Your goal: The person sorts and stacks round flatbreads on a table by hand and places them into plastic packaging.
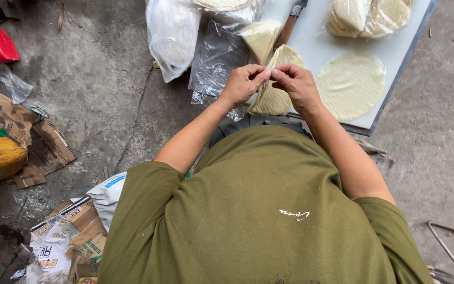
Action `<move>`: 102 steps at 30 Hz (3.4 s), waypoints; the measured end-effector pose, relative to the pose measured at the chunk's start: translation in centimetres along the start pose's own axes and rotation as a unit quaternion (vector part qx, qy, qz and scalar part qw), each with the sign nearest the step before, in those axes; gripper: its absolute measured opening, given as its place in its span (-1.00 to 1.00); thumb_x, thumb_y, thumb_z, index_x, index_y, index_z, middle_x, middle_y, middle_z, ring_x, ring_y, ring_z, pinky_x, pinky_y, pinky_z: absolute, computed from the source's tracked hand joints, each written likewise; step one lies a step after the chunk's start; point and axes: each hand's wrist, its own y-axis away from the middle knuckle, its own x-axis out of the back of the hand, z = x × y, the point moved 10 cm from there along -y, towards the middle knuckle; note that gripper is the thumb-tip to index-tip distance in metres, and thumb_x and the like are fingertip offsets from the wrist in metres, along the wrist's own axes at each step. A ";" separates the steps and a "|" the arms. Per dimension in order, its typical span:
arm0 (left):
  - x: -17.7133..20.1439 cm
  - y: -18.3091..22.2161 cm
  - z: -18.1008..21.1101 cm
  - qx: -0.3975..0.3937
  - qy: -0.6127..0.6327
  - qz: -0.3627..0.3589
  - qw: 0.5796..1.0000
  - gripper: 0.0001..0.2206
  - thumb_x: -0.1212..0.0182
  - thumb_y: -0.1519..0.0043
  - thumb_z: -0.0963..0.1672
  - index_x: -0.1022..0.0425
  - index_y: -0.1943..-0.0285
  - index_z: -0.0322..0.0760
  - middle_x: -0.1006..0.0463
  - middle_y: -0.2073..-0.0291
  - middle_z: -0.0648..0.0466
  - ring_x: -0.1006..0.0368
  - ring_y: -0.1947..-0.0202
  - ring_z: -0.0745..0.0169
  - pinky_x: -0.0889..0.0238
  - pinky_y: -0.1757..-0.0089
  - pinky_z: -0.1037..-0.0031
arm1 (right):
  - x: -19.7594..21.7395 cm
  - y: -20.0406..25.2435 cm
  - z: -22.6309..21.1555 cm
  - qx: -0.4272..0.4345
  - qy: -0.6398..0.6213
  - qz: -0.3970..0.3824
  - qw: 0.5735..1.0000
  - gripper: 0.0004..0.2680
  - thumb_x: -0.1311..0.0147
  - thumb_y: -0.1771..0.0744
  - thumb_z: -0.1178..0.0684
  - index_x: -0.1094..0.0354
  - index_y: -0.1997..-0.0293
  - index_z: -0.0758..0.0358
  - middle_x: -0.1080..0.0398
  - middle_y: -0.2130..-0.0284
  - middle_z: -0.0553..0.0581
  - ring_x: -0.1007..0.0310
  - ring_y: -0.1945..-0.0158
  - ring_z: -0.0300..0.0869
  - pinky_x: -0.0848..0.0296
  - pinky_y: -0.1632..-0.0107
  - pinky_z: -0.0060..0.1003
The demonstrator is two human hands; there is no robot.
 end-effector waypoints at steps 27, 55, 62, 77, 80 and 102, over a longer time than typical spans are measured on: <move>0.6 -0.7 2.3 -0.032 -0.059 0.005 0.998 -0.75 -0.26 -0.34 -0.06 -0.56 0.01 -0.36 -0.70 0.33 0.01 -0.63 0.35 0.37 -0.50 0.30 0.50 | -0.7 0.2 -1.4 0.071 0.108 0.005 0.992 -0.84 -0.18 -0.42 0.01 -0.43 0.06 0.32 -0.49 0.24 0.00 -0.42 0.19 -0.38 -0.45 0.08 -0.48; 0.8 -2.0 1.8 -0.020 -0.088 0.076 0.993 -0.82 -0.27 -0.29 -0.09 -0.55 0.13 -0.34 -0.69 0.44 0.02 -0.66 0.44 0.29 -0.50 0.35 0.45 | -0.4 -0.7 -1.0 0.028 0.023 0.001 0.999 -0.85 -0.21 -0.34 0.11 -0.36 0.11 0.35 -0.45 0.25 0.01 -0.45 0.18 -0.35 -0.53 0.02 -0.43; -0.3 -1.8 2.4 -0.047 -0.107 0.060 0.991 -0.82 -0.26 -0.32 -0.09 -0.56 0.09 -0.34 -0.67 0.42 0.02 -0.63 0.42 0.33 -0.48 0.34 0.48 | 1.2 -1.4 -0.3 0.047 -0.035 0.069 0.996 -0.83 -0.19 -0.39 0.04 -0.35 0.08 0.32 -0.46 0.27 0.02 -0.48 0.25 -0.35 -0.60 0.14 -0.41; -2.2 -3.7 1.0 0.004 -0.119 0.062 0.991 -0.64 -0.19 -0.34 0.05 -0.51 -0.03 -0.33 -0.65 0.29 -0.12 -0.55 0.27 0.02 -0.40 0.27 0.26 | 1.1 -1.2 -0.3 0.197 0.215 0.199 0.936 -0.82 -0.05 -0.47 -0.02 -0.27 0.12 0.29 -0.45 0.33 0.14 -0.42 0.26 -0.21 -0.44 0.19 -0.24; -2.7 -4.0 2.7 -0.009 -0.022 0.070 0.997 -0.68 -0.15 -0.36 0.01 -0.57 0.02 -0.33 -0.69 0.31 -0.14 -0.67 0.32 0.12 -0.47 0.24 0.28 | 1.6 0.8 -3.9 0.227 0.254 0.243 0.908 -0.84 0.00 -0.47 0.00 -0.28 0.09 0.29 -0.42 0.34 0.19 -0.38 0.30 -0.20 -0.41 0.20 -0.21; -2.5 -0.5 15.9 -0.113 0.293 -0.042 0.948 -0.74 -0.10 -0.49 -0.08 -0.52 -0.20 -0.36 -0.65 0.03 0.05 -0.53 0.03 0.38 -0.43 -0.03 0.55 | 11.5 10.0 -9.4 0.315 -0.215 0.226 0.896 -0.84 -0.07 -0.51 -0.01 -0.34 0.04 0.29 -0.30 0.33 -0.02 -0.23 0.28 -0.34 -0.32 0.15 -0.43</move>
